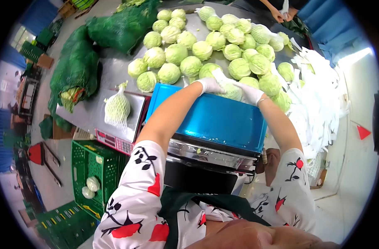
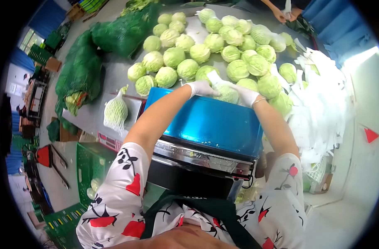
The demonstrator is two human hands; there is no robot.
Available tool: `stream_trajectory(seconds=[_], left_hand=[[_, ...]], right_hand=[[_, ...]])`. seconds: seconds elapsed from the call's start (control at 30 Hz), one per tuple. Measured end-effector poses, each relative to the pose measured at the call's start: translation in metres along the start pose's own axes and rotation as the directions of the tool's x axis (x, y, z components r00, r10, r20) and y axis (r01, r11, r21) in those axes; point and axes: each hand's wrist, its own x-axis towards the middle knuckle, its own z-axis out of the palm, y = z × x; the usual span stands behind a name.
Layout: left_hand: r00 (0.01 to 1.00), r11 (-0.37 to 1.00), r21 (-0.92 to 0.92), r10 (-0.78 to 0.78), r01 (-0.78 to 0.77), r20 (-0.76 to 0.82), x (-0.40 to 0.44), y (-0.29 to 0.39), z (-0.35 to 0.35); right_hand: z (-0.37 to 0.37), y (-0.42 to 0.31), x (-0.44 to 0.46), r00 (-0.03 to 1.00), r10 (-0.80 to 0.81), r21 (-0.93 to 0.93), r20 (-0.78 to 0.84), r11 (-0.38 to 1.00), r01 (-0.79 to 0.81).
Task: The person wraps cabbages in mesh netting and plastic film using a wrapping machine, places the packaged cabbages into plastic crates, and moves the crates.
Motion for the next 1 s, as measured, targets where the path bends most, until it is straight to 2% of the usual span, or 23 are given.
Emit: stream_trajectory(seconds=[0.03,0.07,0.13,0.17,0.2,0.23,0.27,0.3,0.37,0.4,0.43,0.47,0.53,0.57,0.63,0.67,0.7,0.77,0.8,0.83,0.87,0.9,1.0], left_hand=[[0.993,0.996,-0.062,0.068,-0.063,0.097,0.002,0.008,0.003],[0.988,0.987,-0.155,0.054,-0.032,0.145,0.012,0.009,0.011],[0.969,0.941,-0.334,0.037,0.049,0.245,0.036,0.006,0.031],[0.973,0.904,-0.426,0.059,0.042,0.221,0.044,0.005,0.035],[0.977,0.856,-0.516,0.076,0.038,0.198,0.043,0.006,0.036],[0.981,0.799,-0.601,0.087,0.035,0.173,0.044,0.005,0.036],[0.977,0.808,-0.571,0.209,-0.142,0.052,0.048,-0.001,0.039],[0.985,0.782,-0.608,0.173,-0.138,-0.001,0.039,0.006,0.031],[0.992,0.718,-0.684,0.096,-0.128,-0.085,0.003,0.030,0.005],[0.973,0.581,-0.780,0.140,-0.232,-0.185,0.000,0.030,0.000],[0.964,0.549,-0.805,0.005,-0.224,-0.265,-0.019,0.043,-0.013],[0.917,0.414,-0.822,0.106,-0.392,-0.384,-0.012,0.025,-0.012],[0.918,0.266,-0.879,0.131,-0.396,-0.374,-0.052,0.037,-0.038],[0.902,0.211,-0.888,0.244,-0.408,-0.356,-0.068,0.032,-0.047],[0.936,0.157,-0.948,0.264,-0.278,-0.231,-0.094,0.016,-0.042],[0.963,0.160,-0.960,0.180,-0.231,-0.202,-0.112,0.017,-0.031],[0.981,0.137,-0.975,0.108,-0.177,-0.163,-0.124,0.014,-0.017],[0.998,0.148,-0.987,0.008,-0.068,-0.068,-0.150,0.017,0.003],[0.996,0.300,-0.953,-0.062,-0.044,-0.065,-0.163,0.017,0.013],[0.984,0.531,-0.847,-0.137,-0.024,-0.113,-0.173,0.012,0.022],[0.971,0.752,-0.660,-0.161,0.003,-0.179,-0.182,0.006,0.029],[0.956,0.910,-0.413,-0.155,0.040,-0.249,-0.192,0.009,0.026],[0.923,0.961,-0.270,-0.058,-0.051,-0.381,-0.211,0.007,0.032]], right_hand=[[0.002,0.002,0.003,0.990,-0.127,-0.005,0.065,0.992,0.128],[-0.008,0.013,0.017,0.959,-0.265,-0.162,0.102,0.946,0.279],[-0.016,0.019,0.032,0.956,-0.264,-0.096,0.126,0.956,0.276],[-0.021,0.021,0.042,0.981,-0.137,0.127,0.135,0.985,0.120],[-0.019,0.019,0.046,0.984,-0.009,0.340,0.176,0.939,-0.052],[-0.006,0.016,0.038,0.995,-0.063,0.309,0.082,0.950,0.035],[0.006,0.016,0.024,0.993,-0.122,0.268,-0.006,0.956,0.119],[0.019,0.005,0.010,0.979,-0.184,0.219,-0.090,0.955,0.200],[0.032,-0.020,-0.016,0.965,-0.100,-0.058,-0.242,0.994,0.089],[0.038,-0.029,-0.032,0.943,-0.066,-0.184,-0.327,0.983,0.005],[0.049,-0.040,-0.051,0.941,-0.115,-0.255,-0.317,0.966,0.033],[0.065,-0.051,-0.071,0.940,-0.163,-0.328,-0.299,0.943,0.059],[0.075,-0.059,-0.100,0.944,-0.234,-0.466,-0.233,0.879,0.103],[0.081,-0.058,-0.111,0.910,-0.330,-0.447,-0.251,0.873,0.193],[0.097,-0.051,-0.129,0.806,-0.516,-0.419,-0.289,0.826,0.378],[0.106,-0.041,-0.131,0.643,-0.703,-0.718,-0.304,0.613,0.330],[0.113,-0.024,-0.124,0.679,-0.678,-0.589,-0.281,0.681,0.436],[0.131,0.018,-0.110,0.745,-0.627,-0.263,-0.226,0.776,0.574],[0.148,0.028,-0.113,0.784,-0.588,-0.333,-0.199,0.793,0.510],[0.162,0.047,-0.111,0.771,-0.583,-0.314,-0.256,0.804,0.504],[0.169,0.063,-0.110,0.783,-0.553,-0.313,-0.283,0.825,0.470],[0.175,0.077,-0.107,0.789,-0.530,-0.316,-0.310,0.840,0.440],[0.183,0.115,-0.097,0.640,-0.711,-0.592,-0.293,0.660,0.463]])
